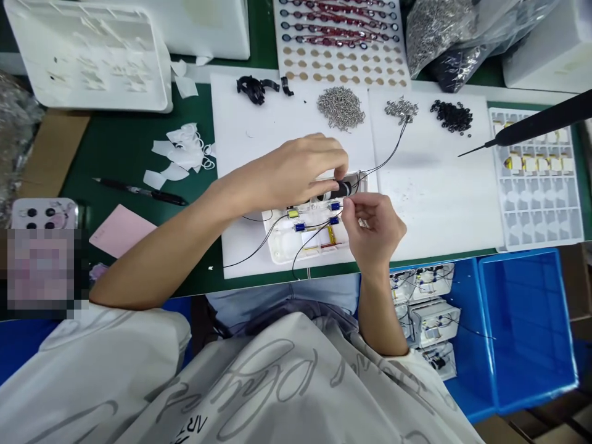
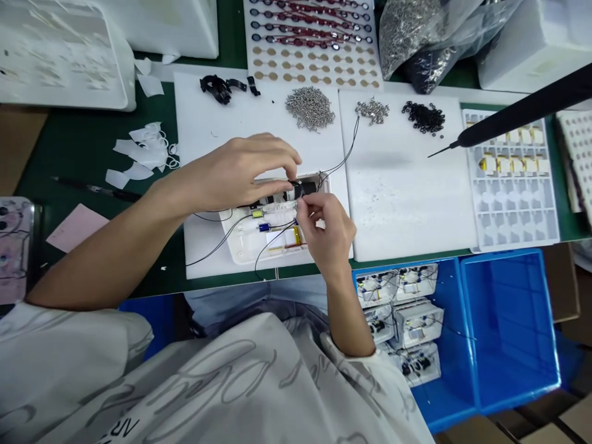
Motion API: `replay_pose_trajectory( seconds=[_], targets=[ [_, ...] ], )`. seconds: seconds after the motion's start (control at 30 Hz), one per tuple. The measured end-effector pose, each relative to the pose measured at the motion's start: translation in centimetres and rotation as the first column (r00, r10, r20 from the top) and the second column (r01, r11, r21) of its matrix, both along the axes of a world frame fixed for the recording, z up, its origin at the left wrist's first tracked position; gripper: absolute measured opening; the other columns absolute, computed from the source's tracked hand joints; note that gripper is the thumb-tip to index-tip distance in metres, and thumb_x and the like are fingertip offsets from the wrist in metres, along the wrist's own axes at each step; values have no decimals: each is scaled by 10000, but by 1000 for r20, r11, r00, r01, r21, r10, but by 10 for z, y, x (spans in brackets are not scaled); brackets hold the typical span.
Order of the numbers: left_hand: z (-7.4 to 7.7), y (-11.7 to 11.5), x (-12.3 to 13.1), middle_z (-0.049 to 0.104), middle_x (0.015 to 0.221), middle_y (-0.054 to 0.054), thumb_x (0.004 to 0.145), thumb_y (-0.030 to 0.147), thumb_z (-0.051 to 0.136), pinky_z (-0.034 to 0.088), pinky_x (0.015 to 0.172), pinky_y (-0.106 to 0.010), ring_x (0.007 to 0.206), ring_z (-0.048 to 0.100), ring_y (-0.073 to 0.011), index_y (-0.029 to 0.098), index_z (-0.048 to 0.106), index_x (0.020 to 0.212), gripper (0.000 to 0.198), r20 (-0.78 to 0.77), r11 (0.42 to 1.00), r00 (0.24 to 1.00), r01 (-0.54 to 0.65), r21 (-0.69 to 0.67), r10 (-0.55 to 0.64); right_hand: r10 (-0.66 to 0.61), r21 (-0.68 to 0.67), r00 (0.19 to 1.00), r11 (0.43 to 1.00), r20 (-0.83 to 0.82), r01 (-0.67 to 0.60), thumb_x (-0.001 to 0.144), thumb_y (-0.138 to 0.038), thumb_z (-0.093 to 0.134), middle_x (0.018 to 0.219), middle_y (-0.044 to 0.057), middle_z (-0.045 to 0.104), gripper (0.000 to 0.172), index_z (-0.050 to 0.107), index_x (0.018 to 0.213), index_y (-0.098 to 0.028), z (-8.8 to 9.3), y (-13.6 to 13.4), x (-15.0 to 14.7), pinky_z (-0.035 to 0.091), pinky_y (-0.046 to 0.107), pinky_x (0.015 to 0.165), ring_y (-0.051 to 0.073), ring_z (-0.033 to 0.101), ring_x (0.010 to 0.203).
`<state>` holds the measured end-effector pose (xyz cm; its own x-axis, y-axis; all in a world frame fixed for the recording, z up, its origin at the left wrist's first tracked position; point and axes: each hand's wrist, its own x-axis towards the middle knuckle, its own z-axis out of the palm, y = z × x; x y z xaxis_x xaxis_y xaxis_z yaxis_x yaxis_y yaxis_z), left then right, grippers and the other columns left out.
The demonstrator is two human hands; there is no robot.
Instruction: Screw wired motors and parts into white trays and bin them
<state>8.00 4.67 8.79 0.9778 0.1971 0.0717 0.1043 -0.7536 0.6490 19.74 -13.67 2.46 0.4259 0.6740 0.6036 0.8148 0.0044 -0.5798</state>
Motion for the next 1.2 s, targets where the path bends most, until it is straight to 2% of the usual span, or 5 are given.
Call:
replay_pose_trajectory(
  seconds=[0.2,0.4,0.57,0.9,1.2],
  targets=[
    [-6,11,-2,692,1221,-68,972,439,533,443,1043,-408,1223,620,-298,237,659,1196,327,-139,991,984,-98,86,109,98,-206,881,979,464,-1,1006,-149,578,980,26,695,43,569,1043,-171,-4,-5,12,496,209,662,73,655,841],
    [-10,4,1,750,1160,-51,977,478,524,466,905,-345,1057,679,-263,247,676,1202,356,-233,986,964,-95,139,126,121,-309,857,950,501,46,995,-107,553,1028,23,690,72,593,1009,-165,-8,-4,10,397,261,601,67,615,844],
    [-11,-7,6,739,938,-55,1007,454,472,414,705,-318,832,668,-222,206,670,1011,317,-311,972,944,-38,232,111,148,-372,837,925,527,71,1018,-120,530,982,19,654,77,591,1044,-158,-5,-3,7,412,248,628,75,592,862],
    [-8,-8,7,707,898,-38,1020,421,478,263,610,-303,778,624,-181,192,602,877,297,-361,965,925,-24,260,120,86,-296,811,949,579,111,1031,-187,567,1043,39,668,113,577,1140,-157,3,-3,10,465,232,651,81,624,907],
    [-13,-9,9,720,892,-42,1022,415,466,269,581,-310,775,644,-193,190,645,908,309,-347,965,930,-27,261,120,62,-290,726,938,685,193,1004,-258,641,1110,23,673,265,651,1266,-224,3,2,18,433,305,748,139,531,955]
  ],
)
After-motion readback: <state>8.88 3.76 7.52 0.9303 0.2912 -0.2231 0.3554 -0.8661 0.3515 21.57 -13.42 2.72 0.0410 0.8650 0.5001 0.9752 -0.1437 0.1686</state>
